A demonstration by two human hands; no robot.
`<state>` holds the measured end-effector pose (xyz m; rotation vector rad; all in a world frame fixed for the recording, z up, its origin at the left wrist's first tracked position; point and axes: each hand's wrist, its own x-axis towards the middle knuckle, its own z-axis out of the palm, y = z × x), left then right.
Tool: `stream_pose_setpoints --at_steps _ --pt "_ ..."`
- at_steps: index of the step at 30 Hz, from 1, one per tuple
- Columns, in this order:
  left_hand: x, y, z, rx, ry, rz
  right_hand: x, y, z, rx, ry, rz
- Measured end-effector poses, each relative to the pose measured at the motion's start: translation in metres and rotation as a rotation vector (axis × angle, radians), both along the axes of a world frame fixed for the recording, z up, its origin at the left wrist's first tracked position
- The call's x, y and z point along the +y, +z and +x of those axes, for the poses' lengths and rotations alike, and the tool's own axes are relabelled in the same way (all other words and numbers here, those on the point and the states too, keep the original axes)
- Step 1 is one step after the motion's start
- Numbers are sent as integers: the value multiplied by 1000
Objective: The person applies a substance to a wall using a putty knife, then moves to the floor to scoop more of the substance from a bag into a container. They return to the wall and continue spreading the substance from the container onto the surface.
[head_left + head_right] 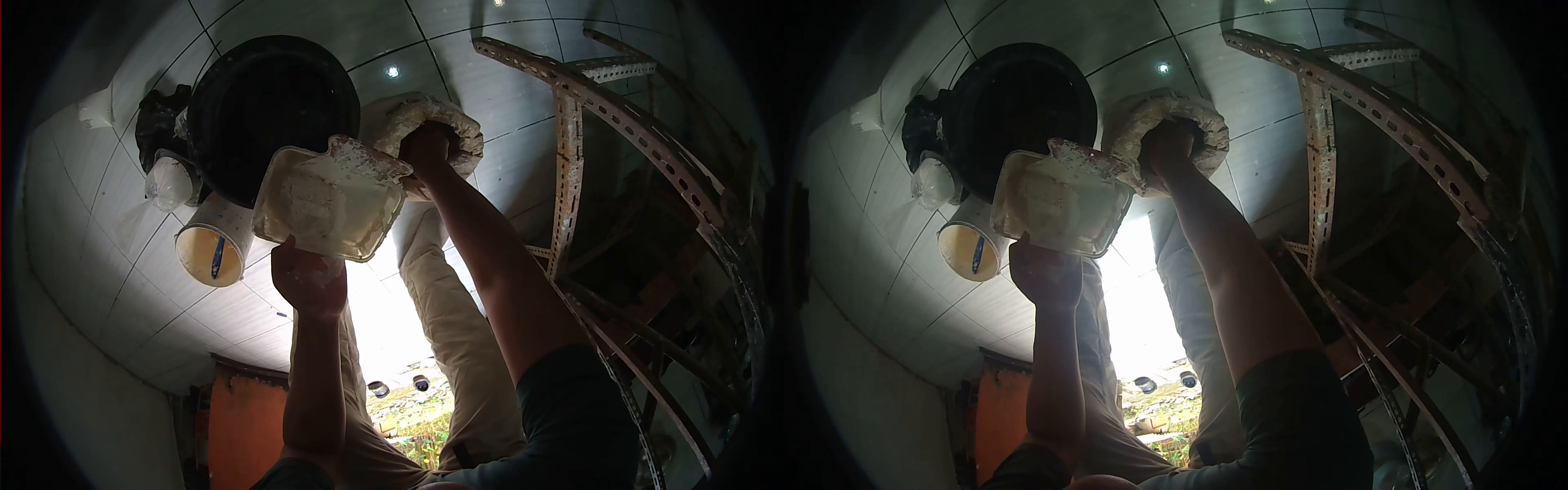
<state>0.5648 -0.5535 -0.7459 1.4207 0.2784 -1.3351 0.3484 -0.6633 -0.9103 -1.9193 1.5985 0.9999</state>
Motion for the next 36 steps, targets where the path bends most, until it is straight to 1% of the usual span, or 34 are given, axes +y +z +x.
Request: stream_pose_setpoints --at_steps 3,4,6,7,9,10,12,13,15,16,18,19,21,22,24,25,27,28,30,31,33,34,36 --pt "-4 1 6 161 88 146 2 3 5 6 -29 39" --pt "1 -4 8 164 75 146 5 8 6 10 -42 37" --pt "12 -17 10 -567 -603 -24 7 20 8 18 120 -33" --pt "-3 -6 8 -564 -611 -30 9 16 7 22 110 -35" --pt "-26 15 3 451 199 -65 12 12 6 11 145 -52" --pt "-21 10 6 450 197 -65 11 10 5 10 143 -52" --pt "-5 -6 18 544 11 -376 9 8 3 4 96 19" --pt "-6 -4 17 544 9 -376 1 22 6 4 95 19" --pt "-5 1 15 487 116 -274 -13 47 7 60 -87 5" --pt "-5 1 15 487 121 -270 -12 48 5 62 -83 10" --pt "-9 3 15 596 260 -224 -14 48 2 -5 -184 10" --pt "-12 4 13 597 266 -229 -11 43 3 -4 -176 8" --pt "-17 10 11 387 257 -112 7 21 7 87 75 -190" --pt "-18 12 12 385 260 -113 11 12 7 84 79 -190" --pt "-20 14 15 423 278 -79 16 -5 6 -42 -178 -29" --pt "-18 12 16 426 282 -82 21 -12 5 -39 -174 -32" --pt "-12 3 18 355 210 -55 28 -23 3 -42 -140 -161" --pt "-10 1 20 356 215 -54 28 -28 1 -41 -135 -159" --pt "-9 -4 19 450 174 -167 17 -40 -3 -35 -61 10" --pt "-21 5 14 447 181 -170 15 -40 -2 -37 -53 10" --pt "-38 23 6 314 276 158 18 -33 -1 -3 -204 -99" --pt "-35 22 5 309 280 162 19 -27 1 13 -282 -155" --pt "-28 14 6 369 174 -36 15 -13 6 40 -437 -270"
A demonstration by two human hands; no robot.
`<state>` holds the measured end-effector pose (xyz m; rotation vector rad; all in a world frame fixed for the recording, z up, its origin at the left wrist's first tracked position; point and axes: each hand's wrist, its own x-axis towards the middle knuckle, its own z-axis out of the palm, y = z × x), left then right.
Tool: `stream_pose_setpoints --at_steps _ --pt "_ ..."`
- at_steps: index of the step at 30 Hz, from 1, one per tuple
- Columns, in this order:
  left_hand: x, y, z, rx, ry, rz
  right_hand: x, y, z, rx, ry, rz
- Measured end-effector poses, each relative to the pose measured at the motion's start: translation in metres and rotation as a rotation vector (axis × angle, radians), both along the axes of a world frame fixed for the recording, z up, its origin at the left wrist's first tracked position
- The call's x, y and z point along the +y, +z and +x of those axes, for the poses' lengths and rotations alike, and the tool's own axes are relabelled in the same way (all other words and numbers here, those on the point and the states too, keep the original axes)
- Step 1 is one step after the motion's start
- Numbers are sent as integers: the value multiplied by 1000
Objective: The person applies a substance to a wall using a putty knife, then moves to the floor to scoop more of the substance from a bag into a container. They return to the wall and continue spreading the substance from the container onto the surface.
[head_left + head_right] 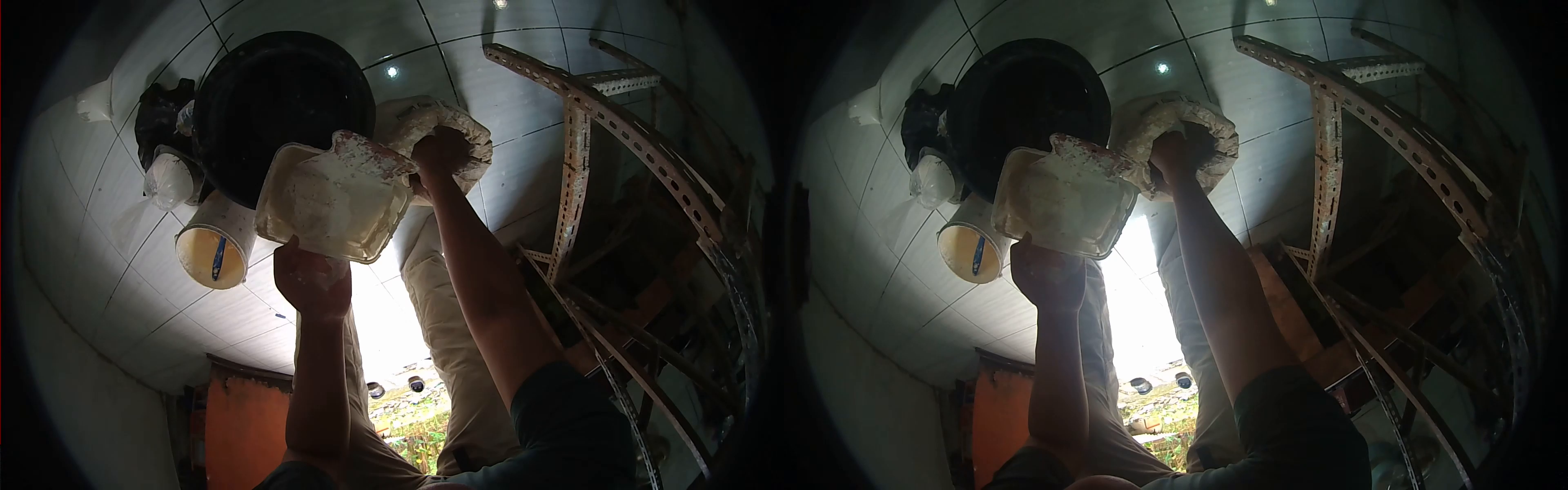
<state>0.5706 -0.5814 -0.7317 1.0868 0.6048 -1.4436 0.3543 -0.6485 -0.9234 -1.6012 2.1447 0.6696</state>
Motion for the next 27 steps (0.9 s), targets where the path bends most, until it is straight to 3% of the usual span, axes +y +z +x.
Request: stream_pose_setpoints --at_steps 4,7,8,9,11,12,14,17,21,23,25,27 --pt "18 -16 -8 -165 9 181 -11 29 9 32 -241 -165" --pt "33 -37 -10 -234 -75 156 -14 51 -3 -439 -252 -14" --pt "37 -44 -14 -714 -327 -62 6 6 -16 -745 -590 -128" --pt "35 -45 -17 -1189 -578 -291 9 4 -19 -747 -588 -129" --pt "35 -41 -13 -1289 -699 -294 18 2 -28 -472 88 -549" --pt "34 -39 -13 -1389 -821 -297 19 12 -25 -472 92 -549" --pt "35 -40 -13 -1395 -817 -304 22 39 -13 -488 -428 -443" --pt "35 -41 -13 -1406 -833 -324 39 57 -6 -381 -415 -584" --pt "38 -45 -15 -1431 -840 -345 39 89 -10 -470 -504 -492" --pt "40 -47 -16 -1439 -833 -341 49 81 -22 -437 -214 -666" --pt "42 -49 -18 -1441 -828 -329 49 92 -27 -450 -172 -659" --pt "45 -51 -20 -1443 -821 -315 44 106 -33 -791 -714 -367"
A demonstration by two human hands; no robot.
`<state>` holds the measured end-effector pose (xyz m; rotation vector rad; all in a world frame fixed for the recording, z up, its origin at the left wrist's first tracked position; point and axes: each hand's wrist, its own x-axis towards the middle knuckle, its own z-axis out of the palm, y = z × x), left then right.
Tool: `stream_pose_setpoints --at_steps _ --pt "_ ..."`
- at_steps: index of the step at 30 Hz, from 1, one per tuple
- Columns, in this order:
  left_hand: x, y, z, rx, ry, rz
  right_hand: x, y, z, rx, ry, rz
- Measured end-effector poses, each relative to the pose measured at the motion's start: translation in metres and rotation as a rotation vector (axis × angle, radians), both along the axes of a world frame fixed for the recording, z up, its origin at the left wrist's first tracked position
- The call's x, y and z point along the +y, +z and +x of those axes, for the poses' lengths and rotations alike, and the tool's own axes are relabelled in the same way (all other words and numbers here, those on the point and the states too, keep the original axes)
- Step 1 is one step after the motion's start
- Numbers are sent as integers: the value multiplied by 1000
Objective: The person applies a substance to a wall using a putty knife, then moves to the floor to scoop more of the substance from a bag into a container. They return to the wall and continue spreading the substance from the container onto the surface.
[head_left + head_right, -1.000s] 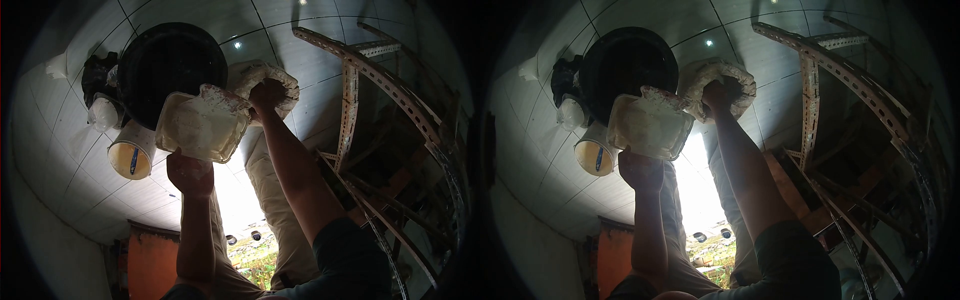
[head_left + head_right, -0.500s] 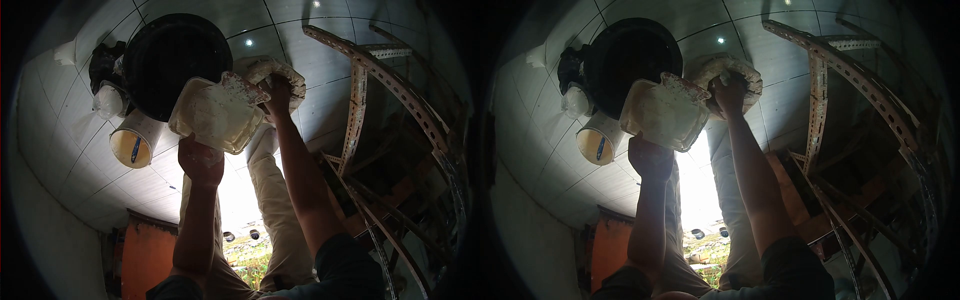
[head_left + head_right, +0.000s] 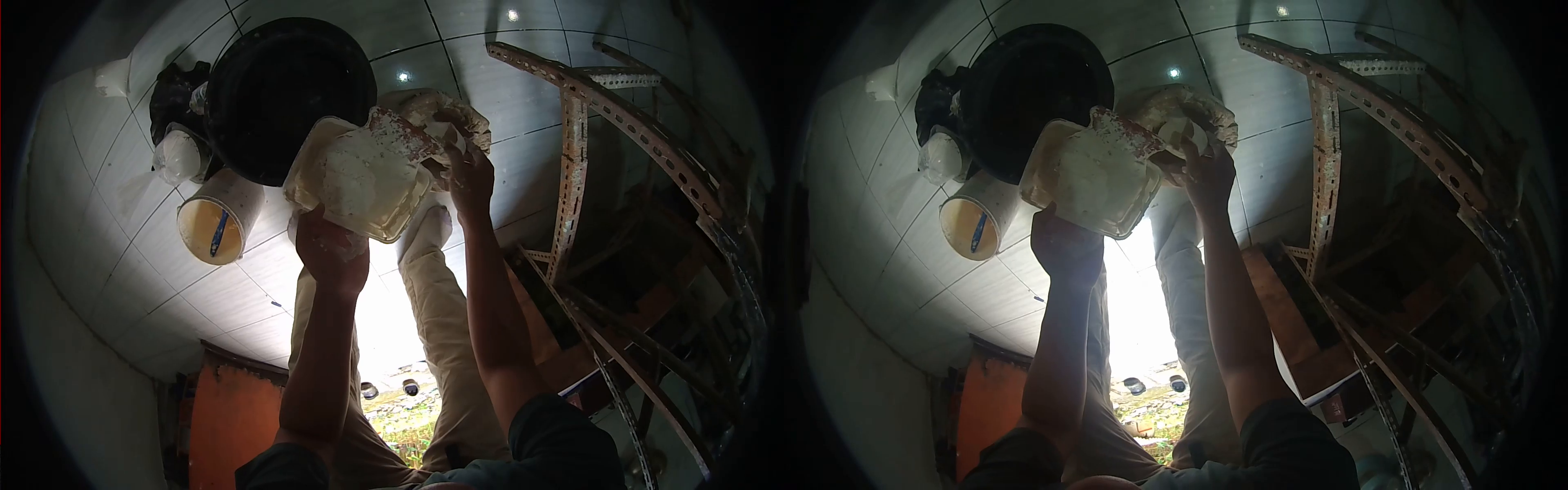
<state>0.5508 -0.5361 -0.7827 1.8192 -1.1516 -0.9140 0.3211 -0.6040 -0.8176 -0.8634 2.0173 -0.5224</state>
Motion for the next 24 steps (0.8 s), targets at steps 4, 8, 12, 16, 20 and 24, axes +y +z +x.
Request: stream_pose_setpoints --at_steps 4,8,12,16,20,24 --pt "3 -1 -5 -21 28 -17 2 33 -8 -536 -292 -85" --pt "-19 33 -18 732 517 67 9 59 -21 -856 -480 -210" --pt "-12 23 -9 1765 540 52 8 94 -12 -814 -405 -379" --pt "-11 26 -21 1409 659 105 16 123 1 -405 -45 -409" --pt "-47 67 -25 1540 785 189 23 131 36 -266 41 -454" --pt "-42 70 -25 1501 751 227 20 115 60 175 547 -596"
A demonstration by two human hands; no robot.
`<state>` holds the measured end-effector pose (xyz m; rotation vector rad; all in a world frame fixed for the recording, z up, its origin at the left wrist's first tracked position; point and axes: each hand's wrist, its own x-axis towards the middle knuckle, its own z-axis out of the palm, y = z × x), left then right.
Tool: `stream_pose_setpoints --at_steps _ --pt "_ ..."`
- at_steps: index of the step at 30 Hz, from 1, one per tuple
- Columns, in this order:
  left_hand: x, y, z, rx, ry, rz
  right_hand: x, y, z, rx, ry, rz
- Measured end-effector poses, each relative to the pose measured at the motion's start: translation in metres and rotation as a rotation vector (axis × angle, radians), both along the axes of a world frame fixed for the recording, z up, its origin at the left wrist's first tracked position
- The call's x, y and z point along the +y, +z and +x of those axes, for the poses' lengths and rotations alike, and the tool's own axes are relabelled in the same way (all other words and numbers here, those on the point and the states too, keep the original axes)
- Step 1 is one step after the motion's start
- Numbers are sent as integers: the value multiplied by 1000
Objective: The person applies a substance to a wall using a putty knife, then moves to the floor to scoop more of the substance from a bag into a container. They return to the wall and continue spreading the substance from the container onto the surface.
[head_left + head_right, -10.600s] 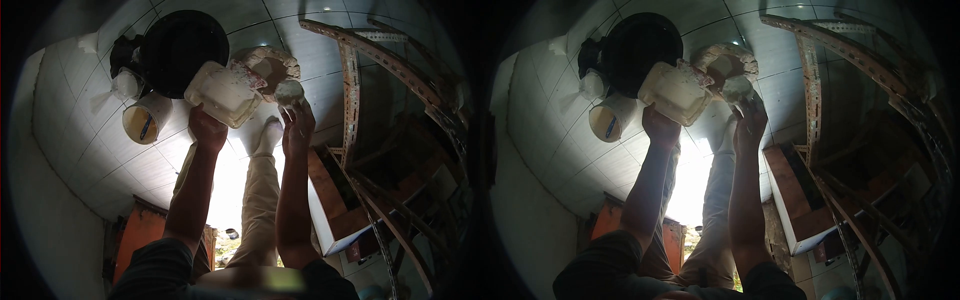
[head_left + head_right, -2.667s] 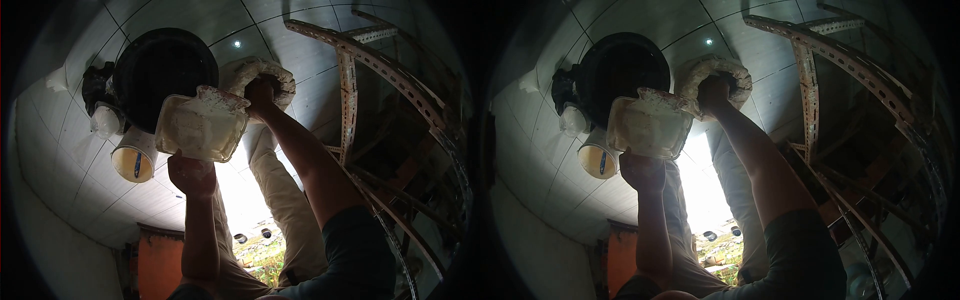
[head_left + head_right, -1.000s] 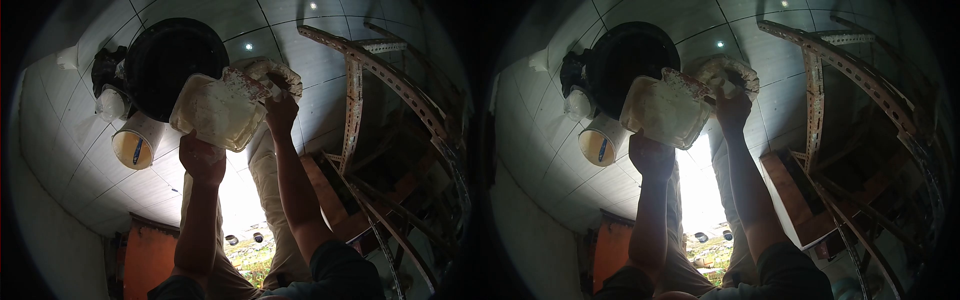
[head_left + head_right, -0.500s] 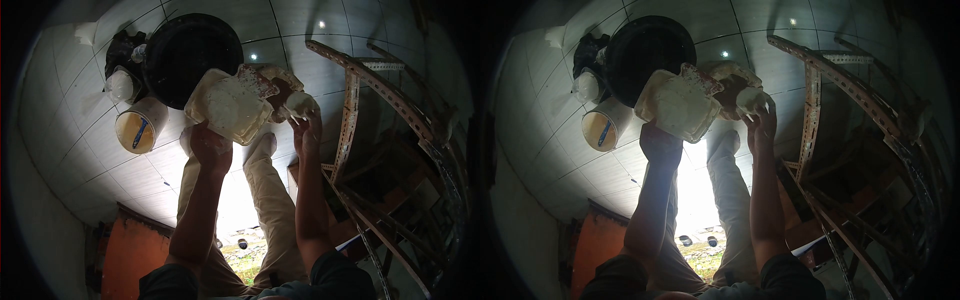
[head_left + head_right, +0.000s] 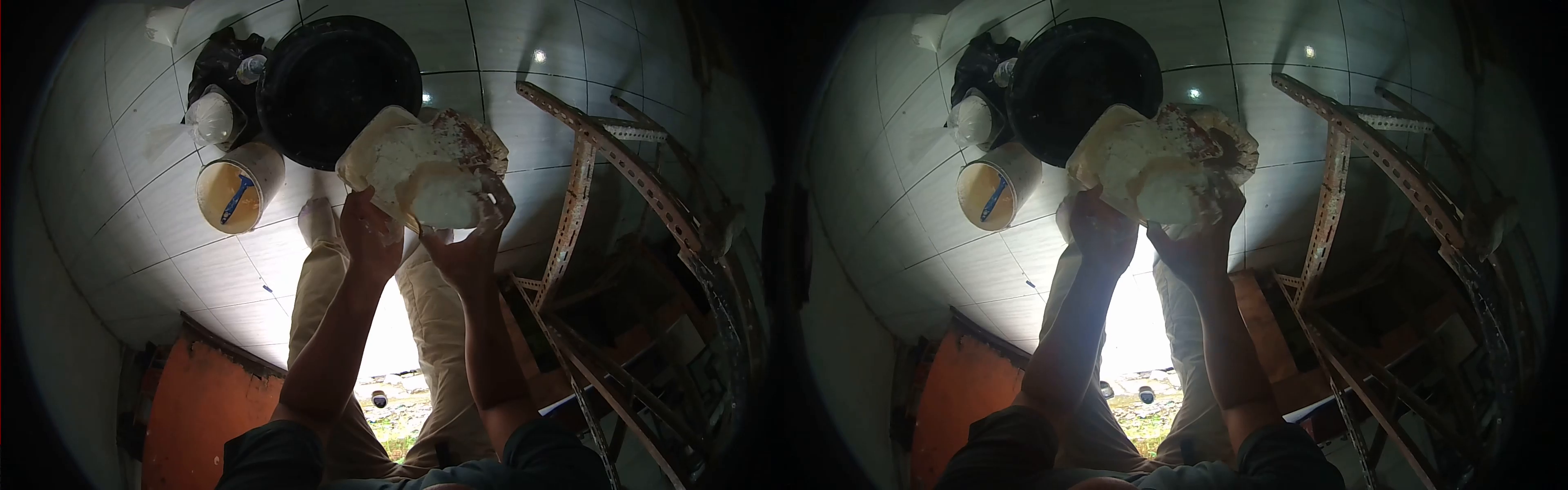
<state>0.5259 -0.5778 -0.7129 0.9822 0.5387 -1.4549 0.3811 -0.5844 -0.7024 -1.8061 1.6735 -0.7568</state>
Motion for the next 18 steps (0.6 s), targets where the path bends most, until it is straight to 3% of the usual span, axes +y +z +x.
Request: stream_pose_setpoints --at_steps 1,3,6,7,9,10,11,15,18 --pt "6 -9 1 -2 0 1 3 -3 3 -9 26 -62" --pt "14 -22 4 201 11 -238 2 5 10 4 30 -144" --pt "19 -27 5 242 20 -276 13 -3 4 -150 -35 -334" --pt "7 -12 6 240 26 -276 11 16 10 -92 -34 -326" --pt "-14 17 5 68 -95 138 6 13 11 -6 34 -226" --pt "-11 15 4 72 -94 138 1 15 13 85 93 -127" --pt "-6 7 2 88 -59 61 -3 17 18 347 90 -419" --pt "14 -23 9 212 -56 -152 -2 18 18 111 75 -375" --pt "11 -20 4 219 16 1 9 9 16 168 -9 -259"
